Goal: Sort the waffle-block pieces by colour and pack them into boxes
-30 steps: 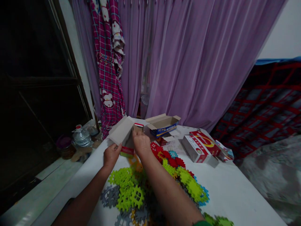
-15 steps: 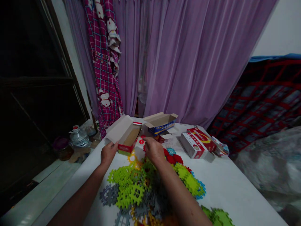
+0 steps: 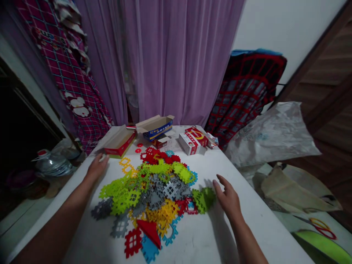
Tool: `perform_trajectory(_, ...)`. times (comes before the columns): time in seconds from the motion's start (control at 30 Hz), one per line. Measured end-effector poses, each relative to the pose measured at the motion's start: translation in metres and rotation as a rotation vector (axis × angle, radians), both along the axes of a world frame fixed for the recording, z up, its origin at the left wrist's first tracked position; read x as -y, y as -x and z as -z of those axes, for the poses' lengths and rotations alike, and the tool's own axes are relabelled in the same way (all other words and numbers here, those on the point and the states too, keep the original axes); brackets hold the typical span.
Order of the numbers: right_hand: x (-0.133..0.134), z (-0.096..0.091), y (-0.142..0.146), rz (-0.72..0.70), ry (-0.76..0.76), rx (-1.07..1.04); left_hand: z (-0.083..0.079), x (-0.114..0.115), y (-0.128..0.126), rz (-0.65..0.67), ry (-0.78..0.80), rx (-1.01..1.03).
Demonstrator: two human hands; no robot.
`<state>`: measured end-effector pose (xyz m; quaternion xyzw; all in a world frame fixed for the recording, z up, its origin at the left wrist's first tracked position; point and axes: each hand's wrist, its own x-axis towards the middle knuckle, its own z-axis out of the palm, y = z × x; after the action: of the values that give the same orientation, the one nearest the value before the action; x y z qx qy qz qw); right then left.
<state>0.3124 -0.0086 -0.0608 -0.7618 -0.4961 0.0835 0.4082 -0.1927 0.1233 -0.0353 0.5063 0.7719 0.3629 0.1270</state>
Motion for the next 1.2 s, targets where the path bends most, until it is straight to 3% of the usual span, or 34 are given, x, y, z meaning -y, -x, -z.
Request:
perform_trajectory(0.1,0.017,0.036,0.022,-0.090,-0.005,0.048,0.019,0.064,-0.032,0.281,0.159,-0.137)
perform_trajectory(0.2,0.019,0.046,0.067,-0.292,-0.039,0.115,0.031,0.117,-0.079,0.371,0.287,-0.293)
perform_trajectory(0.3,0.006,0.031,0.112,-0.457,-0.035,0.181,0.031,0.137,-0.127,0.467,0.272,-0.321)
perform_trajectory(0.47,-0.040,-0.017,0.152,-0.734,0.030,0.078,0.008,0.124,-0.174,0.636,0.216,-0.246)
perform_trajectory(0.6,-0.066,-0.045,0.144,-0.799,0.043,-0.035,-0.012,0.141,-0.173,0.871,0.173,-0.198)
perform_trajectory(0.7,-0.046,-0.048,0.120,-0.817,0.018,0.000,-0.012,0.175,-0.155,0.989,0.197,-0.283)
perform_trajectory(0.83,0.028,-0.025,0.094,-0.979,0.044,0.244,0.007,0.211,-0.136,0.992,0.235,-0.438)
perform_trajectory(0.93,0.068,0.001,0.103,-1.037,0.087,0.424,0.022,0.209,-0.139,0.924,0.166,-0.487)
perform_trajectory(1.07,0.057,0.015,0.136,-0.848,-0.014,0.452,0.027,0.187,-0.149,0.820,0.008,-0.464)
perform_trajectory(1.2,0.019,-0.003,0.143,-0.680,-0.123,0.349,0.025,0.166,-0.135,0.592,-0.083,-0.390)
